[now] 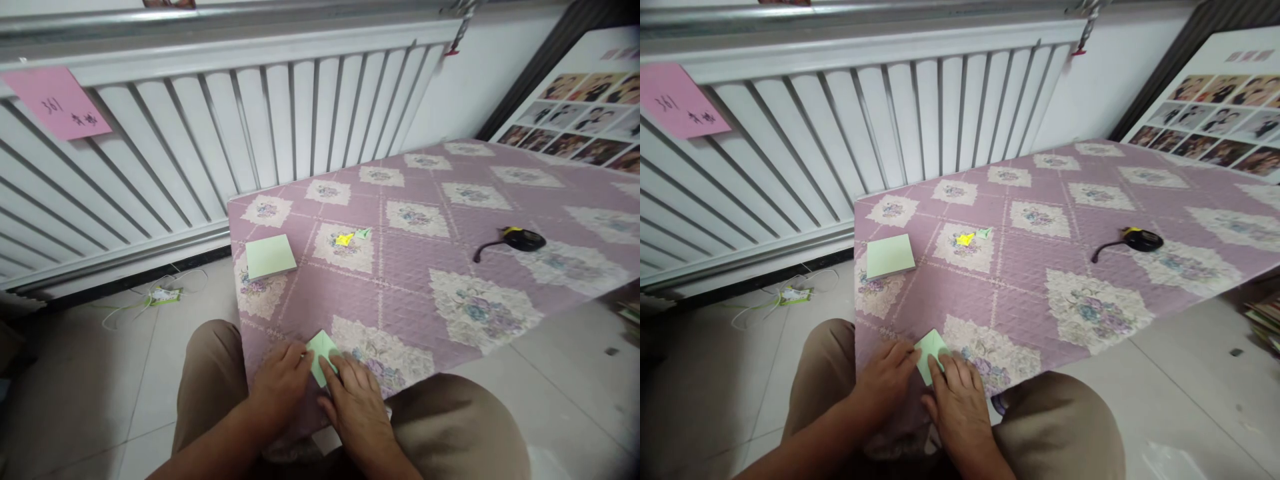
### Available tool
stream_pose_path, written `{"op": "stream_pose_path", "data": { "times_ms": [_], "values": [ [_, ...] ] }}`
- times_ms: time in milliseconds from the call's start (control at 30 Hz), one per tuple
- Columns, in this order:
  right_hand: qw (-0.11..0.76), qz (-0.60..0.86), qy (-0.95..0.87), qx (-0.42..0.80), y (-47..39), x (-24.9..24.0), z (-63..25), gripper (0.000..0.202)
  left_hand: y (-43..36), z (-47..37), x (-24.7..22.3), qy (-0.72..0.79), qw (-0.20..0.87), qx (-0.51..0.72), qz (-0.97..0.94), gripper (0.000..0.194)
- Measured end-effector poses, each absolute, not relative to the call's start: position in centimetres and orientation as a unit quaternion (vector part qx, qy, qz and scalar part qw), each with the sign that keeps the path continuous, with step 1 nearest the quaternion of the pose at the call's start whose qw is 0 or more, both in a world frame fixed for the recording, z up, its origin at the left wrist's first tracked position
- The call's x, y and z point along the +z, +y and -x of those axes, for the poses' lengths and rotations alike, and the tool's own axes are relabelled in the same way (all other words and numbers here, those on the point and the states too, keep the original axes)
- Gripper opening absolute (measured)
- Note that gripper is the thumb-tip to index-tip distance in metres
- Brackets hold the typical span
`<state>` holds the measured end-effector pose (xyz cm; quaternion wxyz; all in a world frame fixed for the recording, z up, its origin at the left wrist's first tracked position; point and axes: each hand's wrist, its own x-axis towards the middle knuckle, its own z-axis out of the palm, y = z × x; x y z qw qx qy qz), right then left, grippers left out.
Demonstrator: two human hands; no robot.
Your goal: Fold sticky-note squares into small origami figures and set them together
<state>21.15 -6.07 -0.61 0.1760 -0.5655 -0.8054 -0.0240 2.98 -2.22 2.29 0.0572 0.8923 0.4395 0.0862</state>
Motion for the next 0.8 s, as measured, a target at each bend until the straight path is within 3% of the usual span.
{"op": "stream_pose_path", "data": {
  "times_ms": [367, 600, 800],
  "values": [
    [0.174, 0.555, -0.813, -0.032, -6.5, -0.5, -23.2, 0.035, -4.1, -3.2, -0.3, 0.411, 0.046, 0.071, -0.908, 0.043],
    [0.151, 0.57, -0.805, -0.057, -6.7, -1.1, -23.9, 0.042, -3.9, -2.6, 0.9, 0.384, 0.079, 0.044, -0.919, 0.057],
    [0.153, 0.563, -0.809, -0.071, -7.1, -1.1, -21.9, 0.052, -3.7, -2.3, 1.2, 0.369, 0.074, 0.041, -0.925, 0.056]
  ]
}}
